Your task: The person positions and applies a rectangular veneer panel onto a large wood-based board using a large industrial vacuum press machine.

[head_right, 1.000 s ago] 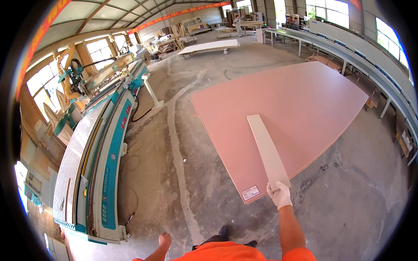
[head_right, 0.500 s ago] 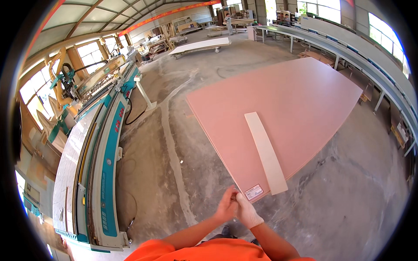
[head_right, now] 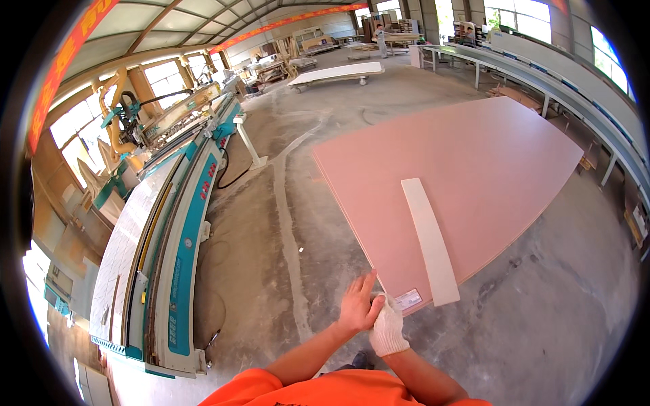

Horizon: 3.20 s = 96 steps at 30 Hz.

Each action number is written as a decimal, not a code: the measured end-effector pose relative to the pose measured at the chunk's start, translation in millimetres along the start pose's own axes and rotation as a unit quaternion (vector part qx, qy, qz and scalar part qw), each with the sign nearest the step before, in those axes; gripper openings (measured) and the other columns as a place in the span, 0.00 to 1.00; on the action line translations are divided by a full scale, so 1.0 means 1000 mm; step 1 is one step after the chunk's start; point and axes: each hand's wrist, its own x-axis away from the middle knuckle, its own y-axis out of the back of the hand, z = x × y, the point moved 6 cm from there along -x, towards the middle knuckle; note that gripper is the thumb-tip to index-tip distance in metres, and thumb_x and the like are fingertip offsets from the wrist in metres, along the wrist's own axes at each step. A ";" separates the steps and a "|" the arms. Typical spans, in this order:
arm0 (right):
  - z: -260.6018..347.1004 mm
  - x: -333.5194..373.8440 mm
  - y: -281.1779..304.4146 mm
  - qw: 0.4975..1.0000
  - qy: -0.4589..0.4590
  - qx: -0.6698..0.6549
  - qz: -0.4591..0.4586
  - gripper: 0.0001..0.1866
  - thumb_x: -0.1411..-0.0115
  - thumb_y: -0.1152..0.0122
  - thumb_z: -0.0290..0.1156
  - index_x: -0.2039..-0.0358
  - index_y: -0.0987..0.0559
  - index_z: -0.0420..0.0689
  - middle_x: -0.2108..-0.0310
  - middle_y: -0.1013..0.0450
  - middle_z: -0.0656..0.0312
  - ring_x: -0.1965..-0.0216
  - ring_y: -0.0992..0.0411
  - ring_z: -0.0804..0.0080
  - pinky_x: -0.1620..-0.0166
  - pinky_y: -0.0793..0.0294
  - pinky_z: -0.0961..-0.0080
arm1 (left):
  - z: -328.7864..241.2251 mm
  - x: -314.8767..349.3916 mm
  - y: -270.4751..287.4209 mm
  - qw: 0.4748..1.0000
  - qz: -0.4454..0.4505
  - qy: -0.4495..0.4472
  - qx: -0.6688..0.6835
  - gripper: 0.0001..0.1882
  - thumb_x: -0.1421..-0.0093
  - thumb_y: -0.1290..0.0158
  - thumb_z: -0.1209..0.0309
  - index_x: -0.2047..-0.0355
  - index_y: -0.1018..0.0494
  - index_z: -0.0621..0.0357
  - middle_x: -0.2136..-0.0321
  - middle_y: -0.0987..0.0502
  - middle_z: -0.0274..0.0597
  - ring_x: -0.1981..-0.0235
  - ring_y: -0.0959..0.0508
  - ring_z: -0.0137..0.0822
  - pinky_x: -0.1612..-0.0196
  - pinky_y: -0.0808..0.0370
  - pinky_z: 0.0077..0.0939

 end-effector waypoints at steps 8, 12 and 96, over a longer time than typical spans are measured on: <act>0.103 0.014 -0.077 0.978 0.060 0.163 -0.112 0.14 0.33 0.49 0.21 0.48 0.23 0.40 0.62 0.25 0.63 0.68 0.27 0.76 0.66 0.25 0.79 | 0.077 0.033 -0.051 0.901 0.175 0.236 0.320 0.35 0.29 0.45 0.56 0.31 0.40 0.66 0.66 0.23 0.37 0.69 0.27 0.27 0.65 0.29 0.25; 0.154 -0.030 -0.017 0.973 0.139 0.156 -0.099 0.16 0.34 0.51 0.19 0.48 0.22 0.41 0.61 0.26 0.62 0.71 0.29 0.77 0.65 0.25 0.78 | 0.060 0.032 -0.051 0.880 0.247 0.251 0.319 0.20 0.29 0.45 0.64 0.43 0.26 0.64 0.71 0.26 0.29 0.73 0.31 0.24 0.70 0.34 0.22; -0.057 0.058 -0.292 0.730 -0.246 0.211 0.602 0.44 0.25 0.72 0.60 0.24 0.56 0.36 0.22 0.61 0.54 0.22 0.63 0.58 0.24 0.66 0.61 | -0.009 0.053 0.217 0.815 -0.576 -0.040 -0.057 0.37 0.25 0.60 0.61 0.23 0.60 0.57 0.23 0.67 0.54 0.22 0.68 0.52 0.24 0.67 0.44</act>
